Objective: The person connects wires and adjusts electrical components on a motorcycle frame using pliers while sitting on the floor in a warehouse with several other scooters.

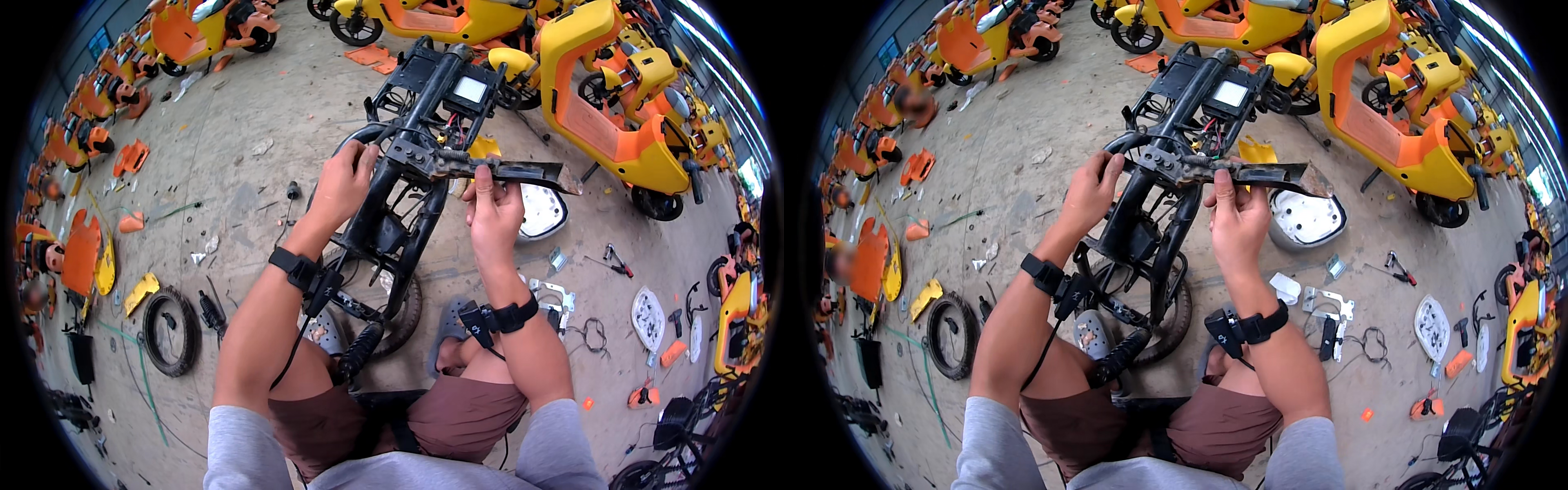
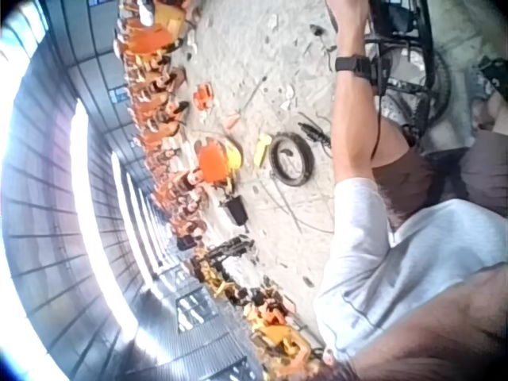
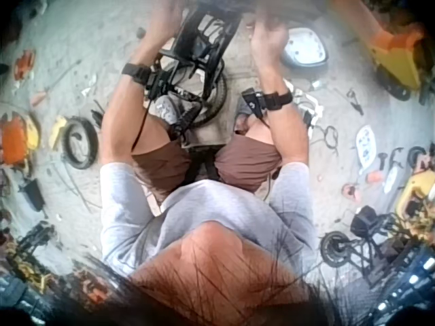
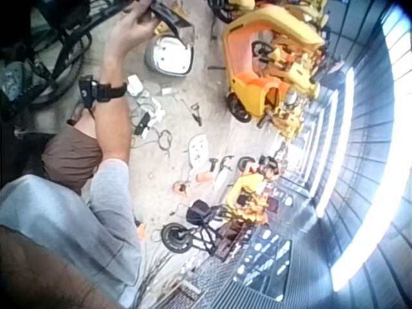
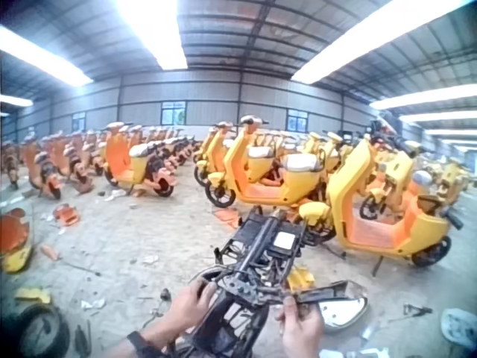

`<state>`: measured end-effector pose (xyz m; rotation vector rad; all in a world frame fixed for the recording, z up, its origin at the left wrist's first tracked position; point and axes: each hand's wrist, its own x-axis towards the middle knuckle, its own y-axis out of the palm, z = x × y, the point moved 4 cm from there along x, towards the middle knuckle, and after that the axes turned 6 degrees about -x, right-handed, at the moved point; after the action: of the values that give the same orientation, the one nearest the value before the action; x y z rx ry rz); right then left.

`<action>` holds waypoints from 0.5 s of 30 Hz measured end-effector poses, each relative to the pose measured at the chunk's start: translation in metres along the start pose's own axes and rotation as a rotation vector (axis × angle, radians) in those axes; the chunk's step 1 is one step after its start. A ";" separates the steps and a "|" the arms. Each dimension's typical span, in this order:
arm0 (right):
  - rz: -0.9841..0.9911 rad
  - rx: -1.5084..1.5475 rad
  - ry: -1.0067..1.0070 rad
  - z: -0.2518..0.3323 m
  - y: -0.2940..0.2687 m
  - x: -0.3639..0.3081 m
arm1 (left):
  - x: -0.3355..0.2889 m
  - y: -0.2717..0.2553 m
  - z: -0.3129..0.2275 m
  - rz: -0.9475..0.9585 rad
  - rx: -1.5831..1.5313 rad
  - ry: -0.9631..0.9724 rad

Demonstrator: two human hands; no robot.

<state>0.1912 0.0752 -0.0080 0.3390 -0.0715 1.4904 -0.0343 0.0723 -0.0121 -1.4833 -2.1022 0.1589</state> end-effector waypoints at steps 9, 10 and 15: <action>0.006 0.004 0.011 0.000 0.000 -0.001 | 0.006 0.032 -0.039 0.054 -0.024 0.028; 0.008 0.005 0.005 0.001 -0.001 -0.001 | 0.009 0.034 -0.040 0.096 0.000 0.010; -0.005 0.039 -0.029 -0.002 -0.002 0.001 | 0.021 0.035 -0.034 0.157 0.095 0.041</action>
<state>0.1928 0.0767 -0.0102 0.3920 -0.0654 1.4834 0.0070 0.0974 0.0105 -1.5799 -1.9185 0.2811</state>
